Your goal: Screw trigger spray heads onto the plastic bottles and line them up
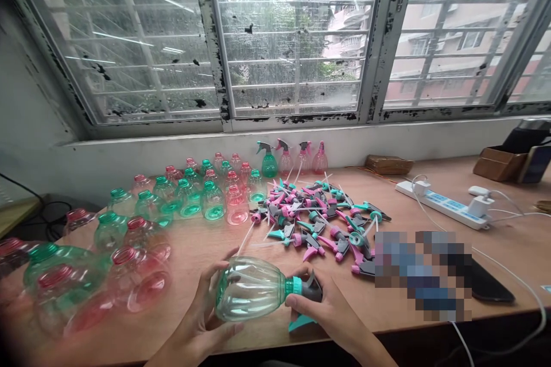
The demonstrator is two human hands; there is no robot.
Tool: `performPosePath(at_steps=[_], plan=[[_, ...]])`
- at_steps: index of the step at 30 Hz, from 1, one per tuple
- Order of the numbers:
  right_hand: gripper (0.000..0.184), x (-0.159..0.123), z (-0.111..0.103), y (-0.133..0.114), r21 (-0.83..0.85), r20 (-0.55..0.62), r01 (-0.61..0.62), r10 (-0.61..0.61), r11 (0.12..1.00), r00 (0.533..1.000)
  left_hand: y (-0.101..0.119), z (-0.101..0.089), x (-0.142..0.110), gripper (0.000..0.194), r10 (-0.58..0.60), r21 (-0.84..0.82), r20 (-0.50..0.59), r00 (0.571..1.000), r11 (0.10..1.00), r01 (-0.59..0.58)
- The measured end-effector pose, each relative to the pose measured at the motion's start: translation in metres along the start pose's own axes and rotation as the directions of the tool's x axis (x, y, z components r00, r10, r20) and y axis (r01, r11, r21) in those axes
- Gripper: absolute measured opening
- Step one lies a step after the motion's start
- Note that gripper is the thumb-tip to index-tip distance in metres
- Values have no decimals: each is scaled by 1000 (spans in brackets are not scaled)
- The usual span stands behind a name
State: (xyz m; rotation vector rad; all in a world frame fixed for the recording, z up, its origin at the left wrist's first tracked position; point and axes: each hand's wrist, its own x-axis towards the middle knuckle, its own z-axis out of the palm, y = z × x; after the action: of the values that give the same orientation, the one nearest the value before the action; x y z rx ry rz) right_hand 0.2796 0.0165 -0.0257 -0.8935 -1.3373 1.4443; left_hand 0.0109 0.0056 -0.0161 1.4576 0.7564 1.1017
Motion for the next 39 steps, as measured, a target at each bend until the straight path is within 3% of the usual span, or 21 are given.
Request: performPosePath(at_steps=[8, 14, 19, 29, 34, 39], plan=[[41, 0, -2, 4, 7, -7, 4, -3, 1000, 1000, 3, -3, -2, 60, 5, 28, 12, 1000, 1000, -6], [40, 0, -2, 4, 10, 16, 9, -10, 1000, 1000, 2, -7, -3, 85, -18, 103, 45, 999, 995, 13], [37, -1, -3, 6, -5, 22, 13, -13, 1000, 1000, 5, -9, -3, 92, -72, 148, 95, 993, 987, 57], [36, -1, -1, 3, -28, 6, 15, -15, 999, 1000, -5, -4, 1, 80, 10, 71, 29, 1000, 997, -12], [40, -1, -2, 3, -33, 5, 4, -4, 999, 1000, -6, -4, -1, 70, 36, 109, 32, 999, 993, -39], [38, -1, -2, 3, -2, 10, 8, -8, 1000, 1000, -6, -5, -2, 72, 40, 136, 39, 998, 990, -45]])
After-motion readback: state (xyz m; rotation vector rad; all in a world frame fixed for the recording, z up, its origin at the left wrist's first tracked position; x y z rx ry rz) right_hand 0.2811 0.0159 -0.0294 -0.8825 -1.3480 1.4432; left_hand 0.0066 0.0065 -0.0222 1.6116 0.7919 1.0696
